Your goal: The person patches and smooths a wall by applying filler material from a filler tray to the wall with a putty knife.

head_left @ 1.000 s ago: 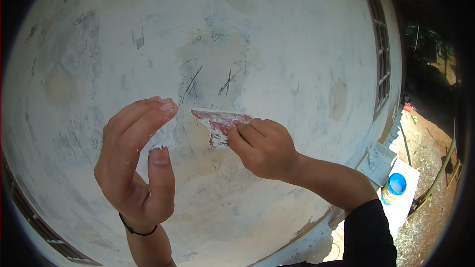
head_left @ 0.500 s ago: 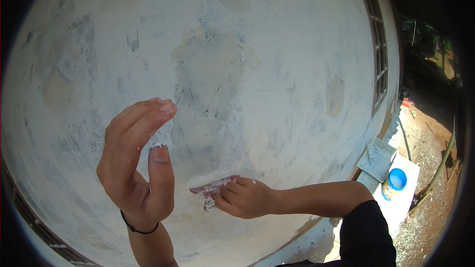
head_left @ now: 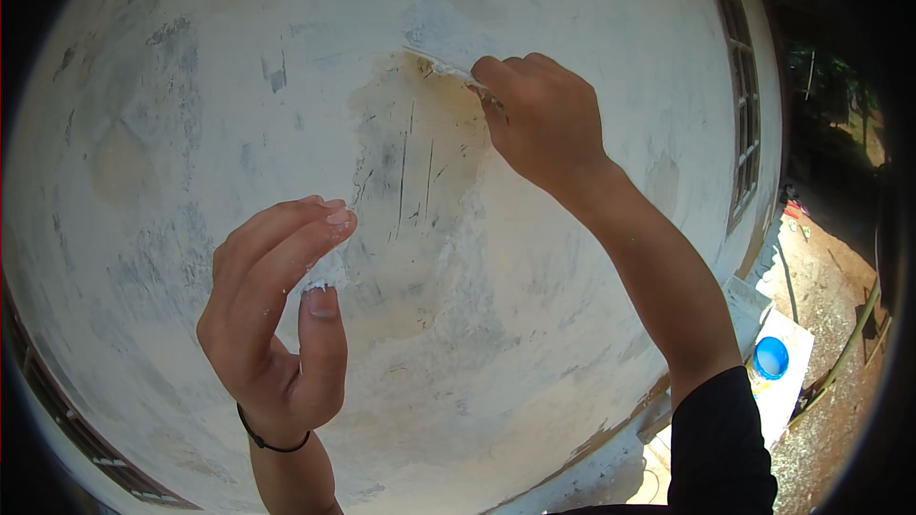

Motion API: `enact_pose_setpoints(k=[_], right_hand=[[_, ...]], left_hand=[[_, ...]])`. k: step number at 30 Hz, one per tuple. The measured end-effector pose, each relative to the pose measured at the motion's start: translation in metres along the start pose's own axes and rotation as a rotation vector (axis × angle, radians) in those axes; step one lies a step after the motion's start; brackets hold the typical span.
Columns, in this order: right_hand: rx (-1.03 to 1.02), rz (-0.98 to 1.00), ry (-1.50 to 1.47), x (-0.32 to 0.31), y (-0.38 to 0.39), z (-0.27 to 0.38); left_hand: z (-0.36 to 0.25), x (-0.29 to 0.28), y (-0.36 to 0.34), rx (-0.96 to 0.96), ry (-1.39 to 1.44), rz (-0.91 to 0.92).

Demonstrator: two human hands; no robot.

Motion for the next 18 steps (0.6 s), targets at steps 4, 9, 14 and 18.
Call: enact_pose_setpoints(k=[4,9,14,18], right_hand=[[-0.447,0.097,0.190,0.060,0.132,0.139],[-0.332,0.315,-0.423,0.024,0.164,0.170],[0.110,0.735,-0.564,0.070,0.067,0.047],[0.338,0.509,-0.331,0.032,-0.029,-0.052]], left_hand=[[-0.004,0.001,-0.005,0.013,0.018,-0.031],[-0.014,0.008,-0.019,0.068,0.011,-0.003],[-0.020,0.011,-0.041,0.107,-0.044,0.117],[-0.013,0.015,-0.056,0.079,-0.048,0.109]])
Point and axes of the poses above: each hand's wrist, its own y-axis away from the middle knuckle, its own x-axis out of the palm, z = x × y, the point moved 10 cm from there along -y, towards the middle knuckle, and after that the axes turned 12 degrees about z, right-handed, at the moved point
